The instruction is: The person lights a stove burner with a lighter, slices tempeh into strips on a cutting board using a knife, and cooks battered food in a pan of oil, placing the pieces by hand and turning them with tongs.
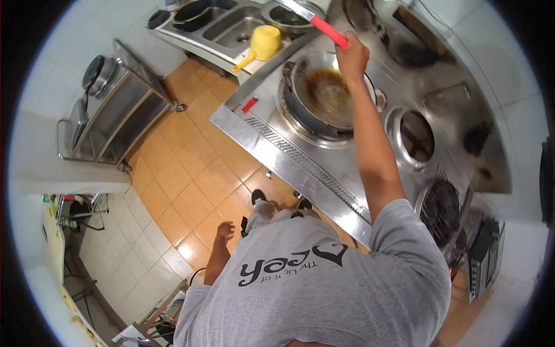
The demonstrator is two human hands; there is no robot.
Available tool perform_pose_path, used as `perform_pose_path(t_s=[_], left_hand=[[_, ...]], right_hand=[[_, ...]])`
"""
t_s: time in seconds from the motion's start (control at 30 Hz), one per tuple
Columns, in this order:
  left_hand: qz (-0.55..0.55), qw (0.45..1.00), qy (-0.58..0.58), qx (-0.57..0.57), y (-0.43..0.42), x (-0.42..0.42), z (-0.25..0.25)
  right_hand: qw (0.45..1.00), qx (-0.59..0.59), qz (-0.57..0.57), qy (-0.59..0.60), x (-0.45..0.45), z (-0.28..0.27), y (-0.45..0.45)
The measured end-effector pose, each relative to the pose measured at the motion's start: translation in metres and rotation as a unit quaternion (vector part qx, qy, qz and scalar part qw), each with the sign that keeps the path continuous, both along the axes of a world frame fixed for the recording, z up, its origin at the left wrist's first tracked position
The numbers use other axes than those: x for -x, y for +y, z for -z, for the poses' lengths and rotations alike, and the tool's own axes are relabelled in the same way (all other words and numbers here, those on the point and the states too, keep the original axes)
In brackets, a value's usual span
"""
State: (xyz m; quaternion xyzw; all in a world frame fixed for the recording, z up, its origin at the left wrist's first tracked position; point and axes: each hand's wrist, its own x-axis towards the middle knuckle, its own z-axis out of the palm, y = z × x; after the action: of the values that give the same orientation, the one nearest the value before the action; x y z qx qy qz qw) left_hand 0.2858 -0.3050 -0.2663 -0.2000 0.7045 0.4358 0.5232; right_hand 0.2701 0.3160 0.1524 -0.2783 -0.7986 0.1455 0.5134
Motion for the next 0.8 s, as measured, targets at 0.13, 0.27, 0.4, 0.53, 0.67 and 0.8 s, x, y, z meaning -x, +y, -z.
perform_pose_path(t_s=[0.13, 0.27, 0.4, 0.53, 0.67, 0.8], left_hand=[[0.023, 0.998, 0.036, -0.034, 0.036, 0.032, -0.018], [0.089, 0.994, 0.058, -0.001, 0.065, 0.040, -0.044], [0.142, 0.988, 0.034, 0.041, 0.073, 0.039, -0.056], [0.152, 0.986, 0.046, 0.046, 0.080, 0.038, -0.063], [0.134, 0.989, 0.061, 0.028, 0.084, 0.029, -0.069], [0.117, 0.991, 0.055, 0.026, 0.082, 0.014, -0.064]], right_hand=[[0.991, -0.006, 0.012, -0.135, -0.124, 0.024, -0.014], [0.972, 0.112, 0.034, -0.203, -0.209, 0.077, -0.045], [0.956, 0.217, 0.038, -0.194, -0.236, 0.104, -0.067], [0.960, 0.215, 0.044, -0.173, -0.243, 0.115, -0.075], [0.957, 0.235, 0.001, -0.171, -0.243, 0.102, -0.079], [0.962, 0.226, 0.006, -0.151, -0.235, 0.083, -0.068]])
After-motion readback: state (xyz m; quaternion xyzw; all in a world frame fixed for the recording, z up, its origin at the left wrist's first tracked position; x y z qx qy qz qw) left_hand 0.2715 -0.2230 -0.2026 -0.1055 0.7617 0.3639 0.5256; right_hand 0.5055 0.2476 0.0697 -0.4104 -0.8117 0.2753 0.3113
